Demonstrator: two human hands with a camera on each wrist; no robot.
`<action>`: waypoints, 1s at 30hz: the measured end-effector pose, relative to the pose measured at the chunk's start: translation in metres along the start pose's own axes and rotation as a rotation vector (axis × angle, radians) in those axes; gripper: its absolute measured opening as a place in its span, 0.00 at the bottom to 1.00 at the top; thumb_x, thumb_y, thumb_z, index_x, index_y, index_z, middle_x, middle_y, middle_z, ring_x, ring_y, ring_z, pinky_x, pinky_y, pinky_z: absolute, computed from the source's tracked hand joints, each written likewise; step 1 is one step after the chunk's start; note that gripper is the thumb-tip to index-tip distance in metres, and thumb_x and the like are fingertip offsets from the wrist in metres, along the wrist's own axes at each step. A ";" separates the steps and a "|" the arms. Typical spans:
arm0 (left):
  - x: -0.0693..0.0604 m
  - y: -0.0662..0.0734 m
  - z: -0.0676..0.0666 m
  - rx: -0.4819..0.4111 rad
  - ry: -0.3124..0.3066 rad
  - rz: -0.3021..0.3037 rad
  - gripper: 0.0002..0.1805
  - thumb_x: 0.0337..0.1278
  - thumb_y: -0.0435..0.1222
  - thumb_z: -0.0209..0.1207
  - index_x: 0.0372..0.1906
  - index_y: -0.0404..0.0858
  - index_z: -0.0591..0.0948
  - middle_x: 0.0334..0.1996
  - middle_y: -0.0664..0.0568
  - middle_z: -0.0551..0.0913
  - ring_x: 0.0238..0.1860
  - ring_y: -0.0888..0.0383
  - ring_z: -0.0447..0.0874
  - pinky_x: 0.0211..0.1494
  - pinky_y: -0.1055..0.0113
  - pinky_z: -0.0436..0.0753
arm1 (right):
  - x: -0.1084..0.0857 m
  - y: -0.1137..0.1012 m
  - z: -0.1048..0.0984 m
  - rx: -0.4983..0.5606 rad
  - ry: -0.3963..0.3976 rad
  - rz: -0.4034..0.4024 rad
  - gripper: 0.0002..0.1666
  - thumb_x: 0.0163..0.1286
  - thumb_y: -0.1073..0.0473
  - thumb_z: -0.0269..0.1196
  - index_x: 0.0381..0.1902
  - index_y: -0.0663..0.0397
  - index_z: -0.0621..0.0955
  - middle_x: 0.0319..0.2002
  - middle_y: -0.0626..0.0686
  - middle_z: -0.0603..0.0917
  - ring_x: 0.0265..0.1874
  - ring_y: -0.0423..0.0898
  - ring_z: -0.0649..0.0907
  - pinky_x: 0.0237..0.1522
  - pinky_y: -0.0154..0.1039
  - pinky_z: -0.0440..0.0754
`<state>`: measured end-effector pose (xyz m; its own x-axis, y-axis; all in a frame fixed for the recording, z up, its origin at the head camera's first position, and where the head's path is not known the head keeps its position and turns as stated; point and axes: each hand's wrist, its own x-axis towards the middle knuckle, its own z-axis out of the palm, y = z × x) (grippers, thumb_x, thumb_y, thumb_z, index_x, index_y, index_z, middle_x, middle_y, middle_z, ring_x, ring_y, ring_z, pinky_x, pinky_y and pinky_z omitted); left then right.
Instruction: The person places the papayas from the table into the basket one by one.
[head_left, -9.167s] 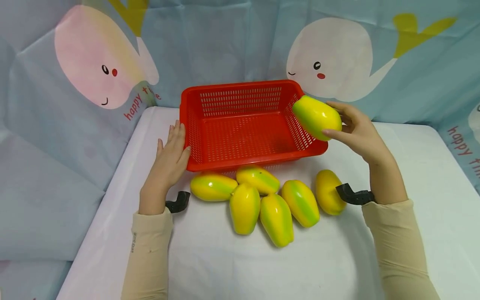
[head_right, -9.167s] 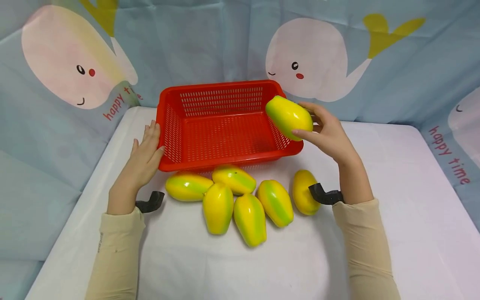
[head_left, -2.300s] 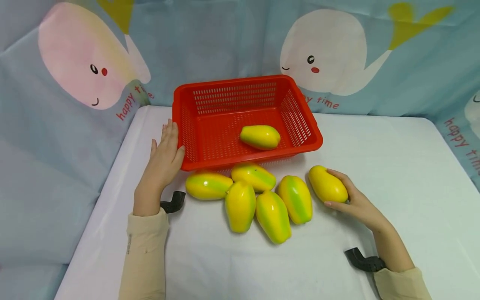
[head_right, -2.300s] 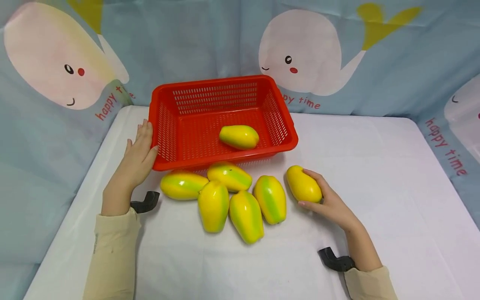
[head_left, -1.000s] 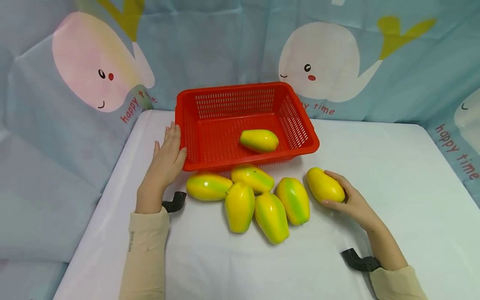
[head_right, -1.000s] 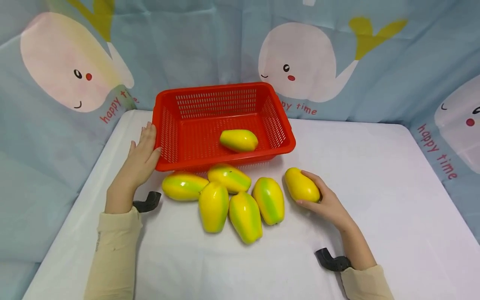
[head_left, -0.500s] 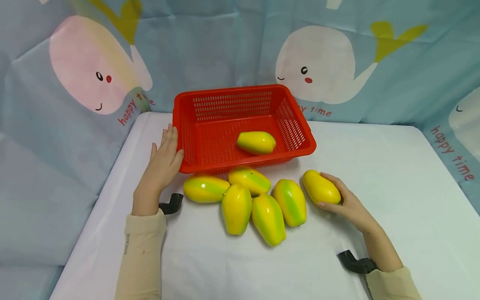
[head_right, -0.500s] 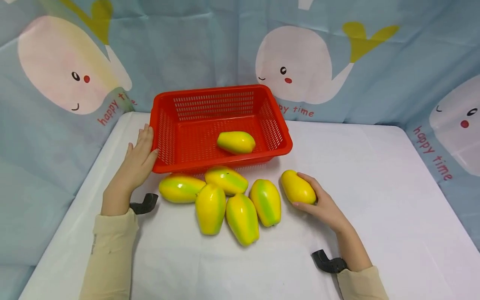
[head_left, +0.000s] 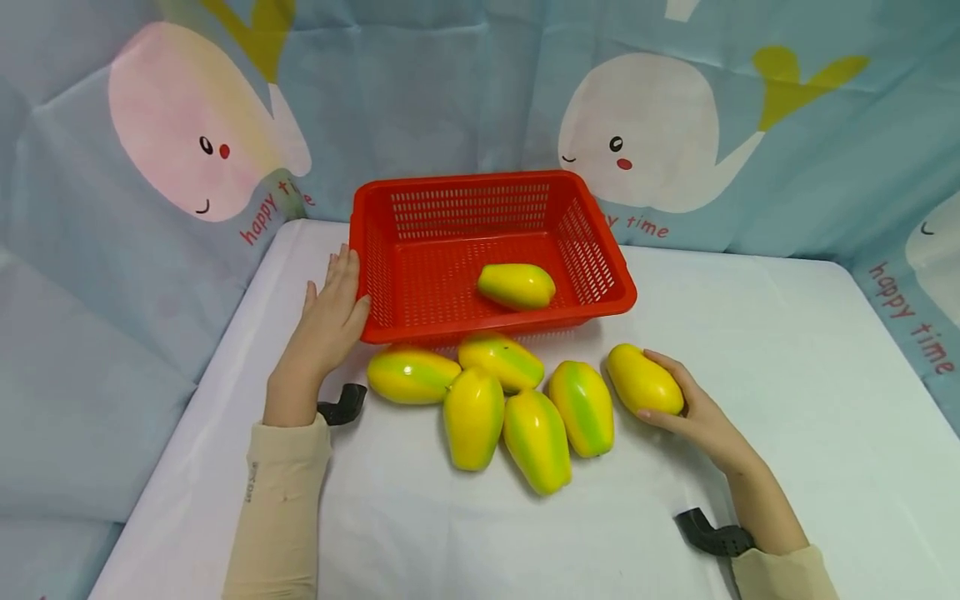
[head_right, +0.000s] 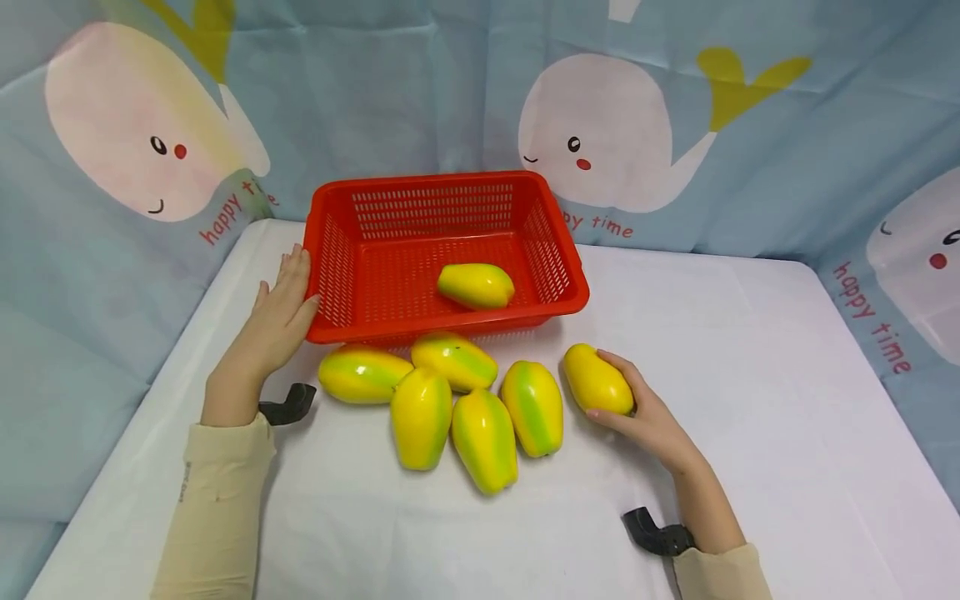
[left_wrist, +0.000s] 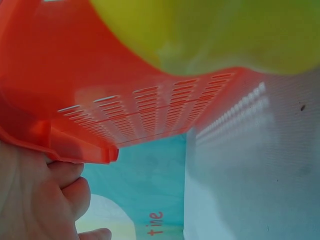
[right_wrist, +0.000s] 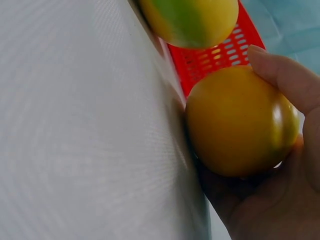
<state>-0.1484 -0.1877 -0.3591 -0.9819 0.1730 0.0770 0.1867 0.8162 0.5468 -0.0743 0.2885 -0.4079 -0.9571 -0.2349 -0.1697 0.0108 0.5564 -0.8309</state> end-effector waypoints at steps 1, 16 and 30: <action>0.001 0.000 0.000 -0.002 0.002 0.003 0.35 0.70 0.42 0.37 0.74 0.36 0.39 0.75 0.48 0.34 0.74 0.50 0.29 0.68 0.40 0.32 | 0.001 0.000 -0.001 -0.002 0.002 -0.003 0.46 0.63 0.55 0.64 0.73 0.36 0.54 0.69 0.59 0.57 0.62 0.61 0.61 0.55 0.67 0.60; -0.001 0.001 0.000 0.044 0.007 0.004 0.36 0.69 0.41 0.39 0.74 0.34 0.40 0.75 0.45 0.37 0.74 0.48 0.32 0.68 0.38 0.35 | 0.000 -0.012 -0.004 -0.007 0.036 -0.011 0.46 0.61 0.55 0.66 0.73 0.40 0.57 0.69 0.58 0.59 0.63 0.60 0.61 0.55 0.69 0.60; -0.003 0.002 0.002 0.036 0.041 0.040 0.35 0.70 0.40 0.38 0.74 0.32 0.41 0.75 0.44 0.37 0.74 0.47 0.33 0.69 0.39 0.36 | 0.017 -0.040 -0.029 -0.091 0.155 -0.090 0.45 0.63 0.58 0.65 0.73 0.37 0.57 0.66 0.55 0.61 0.52 0.41 0.67 0.44 0.22 0.70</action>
<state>-0.1455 -0.1854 -0.3600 -0.9740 0.1840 0.1326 0.2262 0.8283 0.5126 -0.0991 0.2853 -0.3618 -0.9862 -0.1655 -0.0074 -0.0964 0.6097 -0.7867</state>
